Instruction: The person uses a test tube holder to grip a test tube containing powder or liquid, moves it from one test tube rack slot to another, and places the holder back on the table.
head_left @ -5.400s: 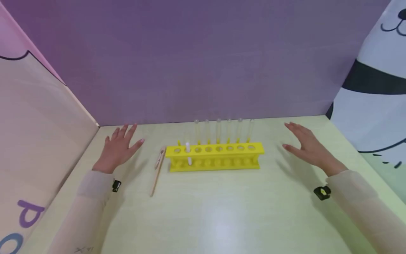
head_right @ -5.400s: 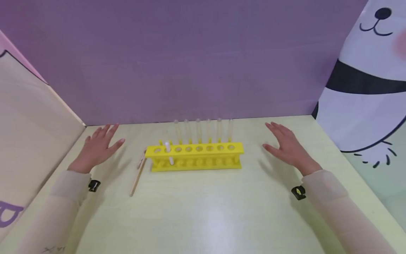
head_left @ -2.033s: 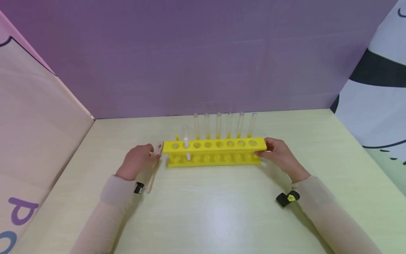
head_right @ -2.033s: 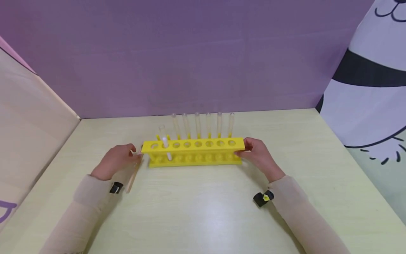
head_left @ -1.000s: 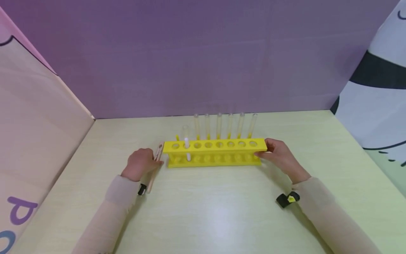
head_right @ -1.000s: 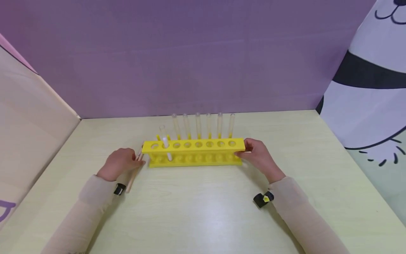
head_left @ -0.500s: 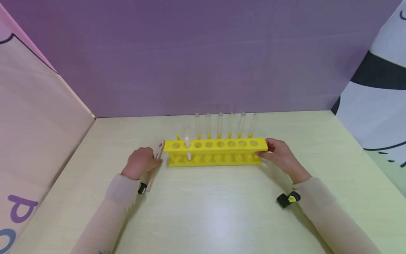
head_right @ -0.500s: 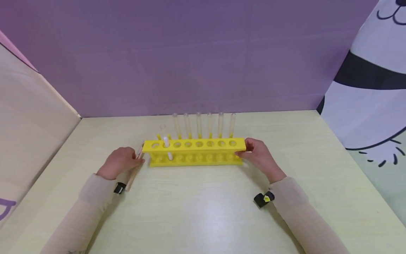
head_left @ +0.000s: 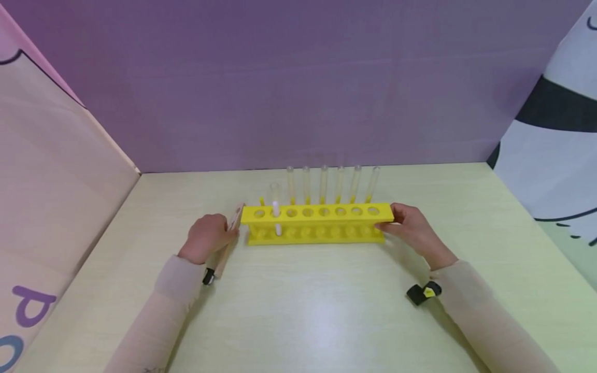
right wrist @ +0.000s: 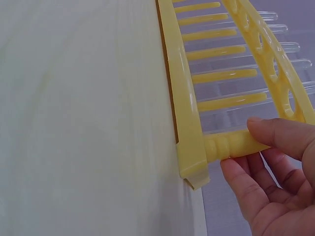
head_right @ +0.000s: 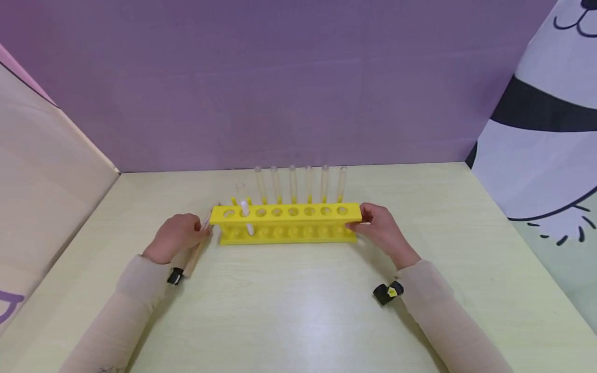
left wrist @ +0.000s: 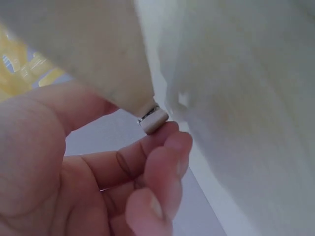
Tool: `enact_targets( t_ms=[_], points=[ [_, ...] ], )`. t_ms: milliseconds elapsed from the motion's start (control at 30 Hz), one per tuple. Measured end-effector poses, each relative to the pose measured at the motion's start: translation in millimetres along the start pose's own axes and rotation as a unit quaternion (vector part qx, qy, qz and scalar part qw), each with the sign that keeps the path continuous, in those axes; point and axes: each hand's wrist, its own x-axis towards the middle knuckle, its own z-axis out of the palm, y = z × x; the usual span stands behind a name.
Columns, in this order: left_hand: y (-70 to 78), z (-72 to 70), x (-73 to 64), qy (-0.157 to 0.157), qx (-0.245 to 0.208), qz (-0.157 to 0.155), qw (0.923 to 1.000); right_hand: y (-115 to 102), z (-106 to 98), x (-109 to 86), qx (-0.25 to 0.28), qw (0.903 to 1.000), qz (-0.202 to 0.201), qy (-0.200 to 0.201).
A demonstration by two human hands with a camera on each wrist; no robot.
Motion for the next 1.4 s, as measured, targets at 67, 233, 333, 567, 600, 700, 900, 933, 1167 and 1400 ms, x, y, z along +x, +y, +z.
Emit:
enact_targets(
  t_ms=[67,233,333,567,600,700,900,933,1167,1400],
  points=[
    [-0.1,-0.5,-0.3,0.005,-0.004,-0.001,1.0,0,0,0.1,0.001,1.0,-0.001,0.0],
    [-1.2,-1.4,0.0,0.013,-0.013,0.0,0.9998,0,0,0.9,-0.002,1.0,0.008,-0.002],
    [-1.5,-2.3,0.3,0.018,-0.017,0.007,0.9997,2,0,1.5,-0.008,0.9999,0.011,-0.004],
    [0.3,-7.8,0.0,0.033,-0.031,0.017,0.9988,3,-2,-0.3,-0.005,0.9999,0.01,-0.007],
    [0.9,-9.2,-0.6,0.034,-0.032,0.019,0.9987,3,-2,-0.4,-0.005,0.9999,0.011,-0.007],
    [0.4,-11.8,-2.8,0.042,-0.034,0.028,0.9982,3,-1,-0.2,-0.005,0.9999,0.014,-0.007],
    [-2.5,-19.1,-8.7,0.067,-0.037,0.058,0.9954,1,1,1.7,-0.002,0.9999,0.009,-0.006],
    [-2.8,-20.9,-10.2,0.068,-0.037,0.062,0.995,0,1,1.6,-0.002,1.0,0.006,-0.005],
    [-6.5,-34.0,-19.7,0.092,-0.036,0.087,0.9913,-1,2,1.2,-0.007,1.0,0.004,-0.002],
    [-5.2,-43.9,-27.8,0.099,-0.051,0.136,0.9844,2,1,1.6,-0.006,1.0,0.004,-0.004]
  ],
)
